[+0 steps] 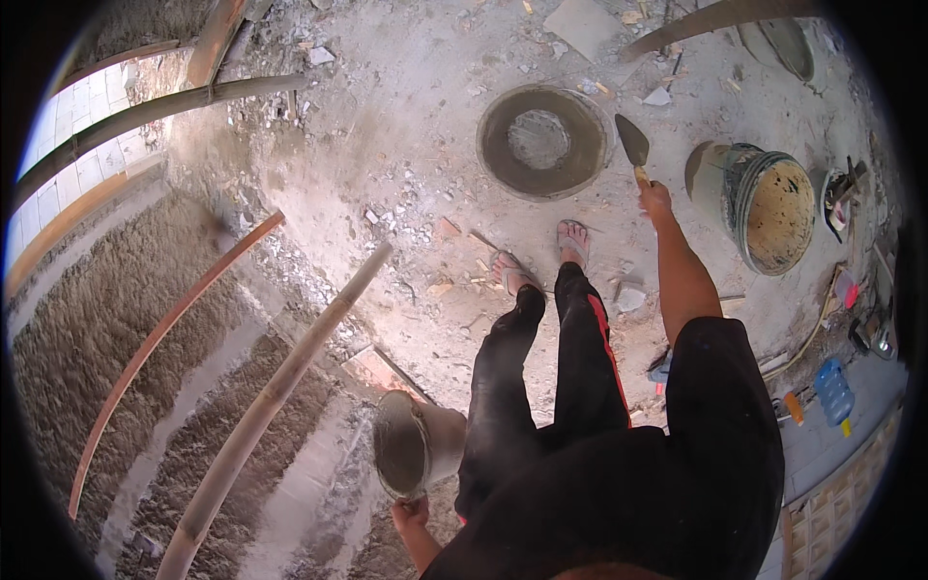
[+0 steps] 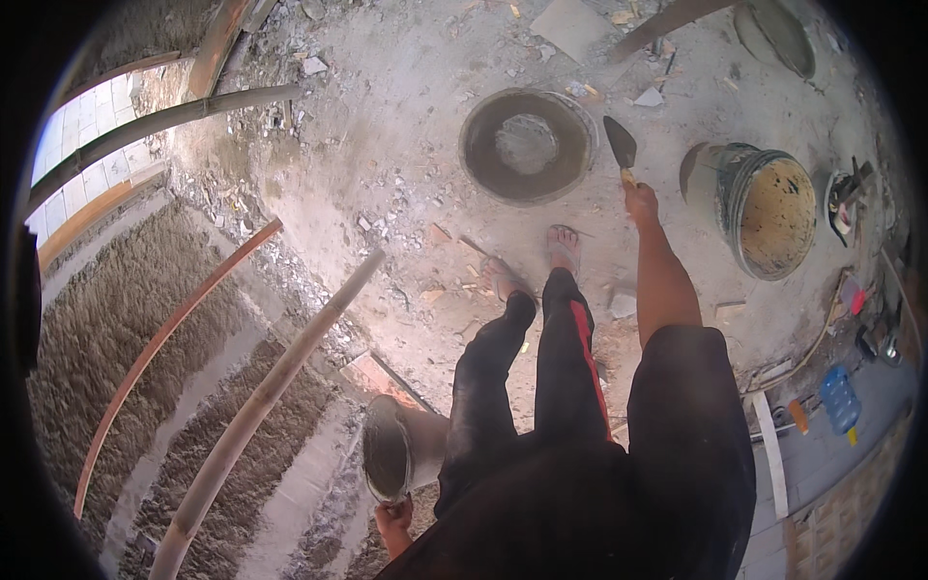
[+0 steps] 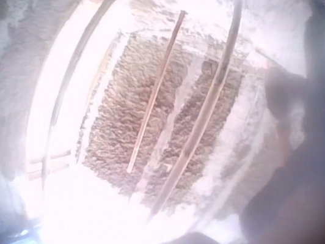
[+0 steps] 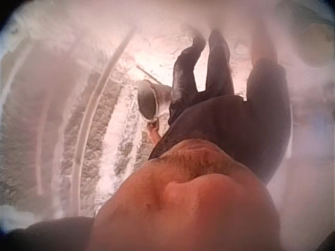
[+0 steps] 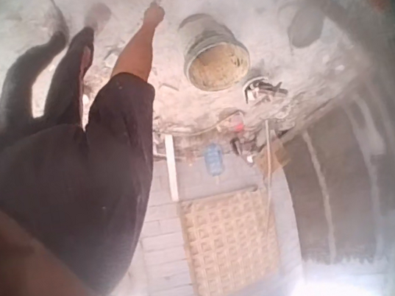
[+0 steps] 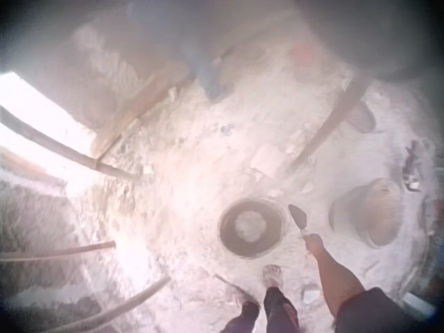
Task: The person applies mortar to a wall with a trowel, then walks to a mixing area and mixes more mortar with a hoe.
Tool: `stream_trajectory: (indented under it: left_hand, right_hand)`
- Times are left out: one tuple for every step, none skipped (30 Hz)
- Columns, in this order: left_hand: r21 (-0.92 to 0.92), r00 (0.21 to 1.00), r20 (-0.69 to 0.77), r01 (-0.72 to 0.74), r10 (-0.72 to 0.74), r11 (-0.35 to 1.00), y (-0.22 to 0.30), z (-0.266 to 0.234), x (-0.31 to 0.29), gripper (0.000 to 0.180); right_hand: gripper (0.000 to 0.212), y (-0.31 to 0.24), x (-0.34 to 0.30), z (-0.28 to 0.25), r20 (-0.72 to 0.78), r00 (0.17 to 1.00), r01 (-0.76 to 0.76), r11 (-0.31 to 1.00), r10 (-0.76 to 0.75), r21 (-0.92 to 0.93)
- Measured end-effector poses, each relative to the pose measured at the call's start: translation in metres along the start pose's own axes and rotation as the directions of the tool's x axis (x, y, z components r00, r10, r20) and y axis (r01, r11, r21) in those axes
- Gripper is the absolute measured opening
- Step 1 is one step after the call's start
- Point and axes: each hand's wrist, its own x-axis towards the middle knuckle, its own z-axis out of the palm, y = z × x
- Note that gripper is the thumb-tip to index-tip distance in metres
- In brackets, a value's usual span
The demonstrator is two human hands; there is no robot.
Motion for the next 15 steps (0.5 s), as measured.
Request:
stream_trajectory:
  left_hand:
    - [-0.003,1.000,-0.011,-0.009,0.009,1.000,-0.001,0.010,-0.012,0.033]
    - [0.016,0.998,0.022,-0.057,0.057,0.998,-0.003,0.016,-0.021,0.033]
    - [0.035,0.993,0.060,-0.099,0.097,0.994,-0.006,0.024,-0.027,0.033]
    - [0.032,0.993,0.060,-0.099,0.097,0.995,-0.007,0.033,-0.034,0.033]
    - [0.010,0.990,0.109,-0.092,0.091,0.996,-0.006,0.050,-0.041,0.032]
    - [-0.032,0.984,0.149,-0.095,0.098,0.995,-0.003,0.057,-0.043,0.032]
    - [-0.035,0.981,0.163,-0.095,0.100,0.995,0.000,0.064,-0.042,0.032]
    - [-0.041,0.969,0.221,-0.103,0.110,0.994,0.002,0.061,-0.040,0.031]
    - [-0.043,0.951,0.286,-0.108,0.116,0.993,0.003,0.060,-0.038,0.031]
    - [-0.055,0.944,0.310,-0.106,0.118,0.993,0.004,0.062,-0.038,0.031]
    - [-0.018,0.954,0.270,-0.129,0.129,0.991,0.004,0.065,-0.038,0.030]
    - [0.045,0.958,0.256,-0.145,0.129,0.988,0.005,0.081,-0.039,0.029]
    - [0.073,0.941,0.323,-0.133,0.103,0.988,0.003,0.105,-0.045,0.029]
    - [0.230,0.854,0.457,-0.383,0.248,0.895,-0.005,0.108,-0.056,0.028]
    - [0.232,0.829,0.483,-0.432,0.282,0.872,-0.005,0.105,-0.058,0.028]
  right_hand:
    - [0.052,0.003,0.002,0.011,-0.278,0.961,-0.099,0.927,-0.006,-0.361]
    - [0.056,0.005,0.003,0.021,-0.507,0.853,-0.273,0.726,-0.121,-0.632]
    - [0.059,-0.002,0.000,0.028,-0.549,0.833,-0.291,0.791,-0.067,-0.538]
    - [0.059,-0.007,0.016,0.038,-0.547,0.834,-0.288,0.791,-0.068,-0.539]
    - [0.055,-0.013,0.039,0.036,-0.547,0.810,-0.068,0.893,-0.210,-0.444]
    - [0.052,-0.025,0.047,0.047,-0.546,0.762,0.179,0.923,-0.349,-0.339]
    - [0.052,-0.034,0.050,0.051,-0.552,0.756,0.189,0.924,-0.352,-0.331]
    - [0.051,-0.056,0.043,0.072,-0.529,0.778,0.254,0.940,-0.339,-0.228]
    - [0.049,-0.079,0.033,0.087,-0.510,0.794,0.314,0.942,-0.329,-0.120]
    - [0.044,-0.093,0.020,0.099,-0.532,0.748,0.377,0.914,-0.397,-0.151]
    - [0.038,-0.100,0.008,0.109,-0.556,0.689,0.442,0.878,-0.464,-0.185]
    - [0.033,-0.092,0.009,0.108,-0.514,0.715,0.531,0.846,-0.474,-0.043]
    - [0.028,-0.085,0.012,0.093,-0.484,0.723,0.604,0.792,-0.494,0.095]
    - [0.035,-0.087,-0.005,0.099,-0.372,0.772,0.561,0.827,-0.515,0.020]
    - [0.041,-0.094,-0.042,0.121,-0.189,0.837,0.491,0.858,-0.513,-0.150]
